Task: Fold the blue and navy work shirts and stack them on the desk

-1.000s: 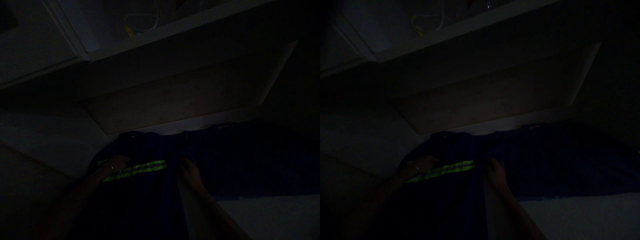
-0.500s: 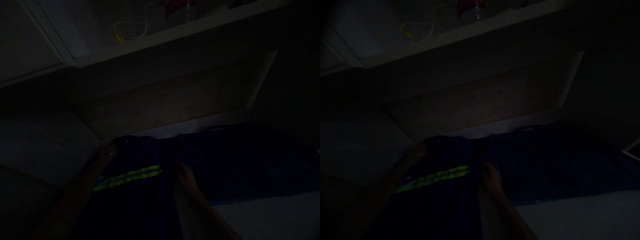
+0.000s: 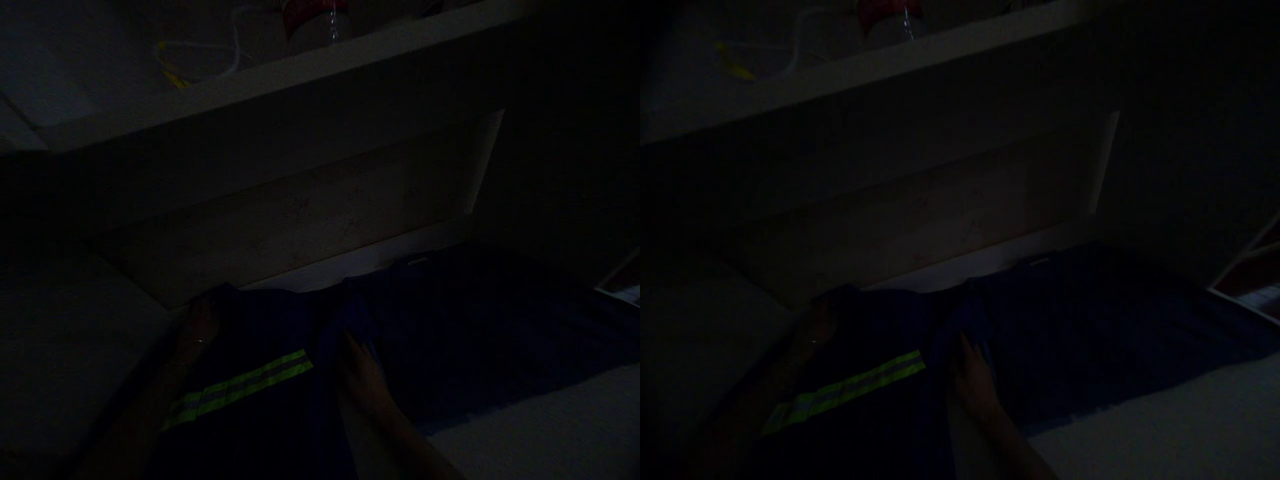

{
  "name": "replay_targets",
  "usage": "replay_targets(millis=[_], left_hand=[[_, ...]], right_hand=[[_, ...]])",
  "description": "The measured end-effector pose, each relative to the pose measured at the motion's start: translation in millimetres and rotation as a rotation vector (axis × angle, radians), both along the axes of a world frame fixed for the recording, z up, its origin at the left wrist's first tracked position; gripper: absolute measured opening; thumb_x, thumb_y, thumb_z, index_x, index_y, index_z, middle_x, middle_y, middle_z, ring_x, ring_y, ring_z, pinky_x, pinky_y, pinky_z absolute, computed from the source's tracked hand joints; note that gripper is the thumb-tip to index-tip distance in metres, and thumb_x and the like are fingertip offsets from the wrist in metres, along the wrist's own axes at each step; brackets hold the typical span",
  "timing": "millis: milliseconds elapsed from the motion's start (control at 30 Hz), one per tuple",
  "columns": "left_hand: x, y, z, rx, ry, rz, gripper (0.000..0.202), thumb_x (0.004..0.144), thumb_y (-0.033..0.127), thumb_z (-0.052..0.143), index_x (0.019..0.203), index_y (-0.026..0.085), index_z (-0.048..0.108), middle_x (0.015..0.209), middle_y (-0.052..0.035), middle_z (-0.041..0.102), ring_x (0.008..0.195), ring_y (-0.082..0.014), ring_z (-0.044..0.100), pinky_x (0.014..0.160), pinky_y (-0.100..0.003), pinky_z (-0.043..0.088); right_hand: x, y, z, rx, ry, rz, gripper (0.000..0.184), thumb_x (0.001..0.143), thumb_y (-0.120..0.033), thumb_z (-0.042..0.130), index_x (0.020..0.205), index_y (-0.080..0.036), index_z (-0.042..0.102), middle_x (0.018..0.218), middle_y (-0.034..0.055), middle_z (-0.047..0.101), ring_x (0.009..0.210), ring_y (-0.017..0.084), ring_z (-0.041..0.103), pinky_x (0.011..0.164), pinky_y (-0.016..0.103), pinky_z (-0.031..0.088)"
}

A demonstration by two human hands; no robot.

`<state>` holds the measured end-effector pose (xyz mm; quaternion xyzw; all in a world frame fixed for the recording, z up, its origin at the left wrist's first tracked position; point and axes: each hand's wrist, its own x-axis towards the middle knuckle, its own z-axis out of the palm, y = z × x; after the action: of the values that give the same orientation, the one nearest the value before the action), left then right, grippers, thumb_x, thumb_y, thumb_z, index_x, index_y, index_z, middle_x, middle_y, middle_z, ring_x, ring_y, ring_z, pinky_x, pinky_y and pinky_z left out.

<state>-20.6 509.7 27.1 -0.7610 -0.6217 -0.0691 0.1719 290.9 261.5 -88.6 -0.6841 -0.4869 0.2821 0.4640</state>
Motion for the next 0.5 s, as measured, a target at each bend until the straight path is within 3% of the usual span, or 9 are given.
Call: replay_targets(millis=[133,267,367,500], left_hand=[[57,-54,-20.9,0.011,-0.121,-0.259,0.051,0.096,0.036,0.026,0.133,0.009,0.049,0.138,-0.0169,0.052,0.128,-0.0257,0.048,0.109,-0.037,0.037],[122,-100,-35.6,-0.123,-0.126,-0.476,0.052,0.097,0.045,0.027,0.139,0.022,0.046,0.153,-0.0076,0.039,0.136,-0.0254,0.04,0.114,-0.047,0.03],[157,-102,-44.7,-0.178,-0.147,-0.487,0.052,0.097,0.046,0.026,0.138,0.022,0.047,0.151,-0.0078,0.043,0.137,-0.0248,0.039,0.114,-0.049,0.029],[180,-67,-46.8,-0.16,-0.022,-0.453,0.05,0.097,0.042,0.027,0.134,0.018,0.051,0.145,-0.0097,0.05,0.135,-0.0246,0.04,0.115,-0.048,0.023]], right_hand=[[1,2,-0.6,-0.041,-0.068,-0.033,0.06,0.087,-0.031,0.046,0.143,-0.01,0.045,0.137,0.0183,0.054,0.126,0.03,0.051,0.109,0.047,0.038],[0,3,-1.0,-0.041,-0.084,-0.064,0.068,0.085,-0.03,0.05,0.148,-0.01,0.036,0.143,0.0185,0.047,0.131,0.03,0.047,0.11,0.046,0.037],[-1,2,0.1,-0.011,-0.07,-0.06,0.072,0.084,-0.028,0.049,0.15,-0.007,0.029,0.149,0.0191,0.039,0.136,0.029,0.04,0.113,0.044,0.034],[1,2,1.6,-0.008,-0.02,-0.108,0.071,0.086,-0.03,0.046,0.15,-0.005,0.029,0.15,0.0193,0.036,0.14,0.028,0.034,0.115,0.043,0.03]])
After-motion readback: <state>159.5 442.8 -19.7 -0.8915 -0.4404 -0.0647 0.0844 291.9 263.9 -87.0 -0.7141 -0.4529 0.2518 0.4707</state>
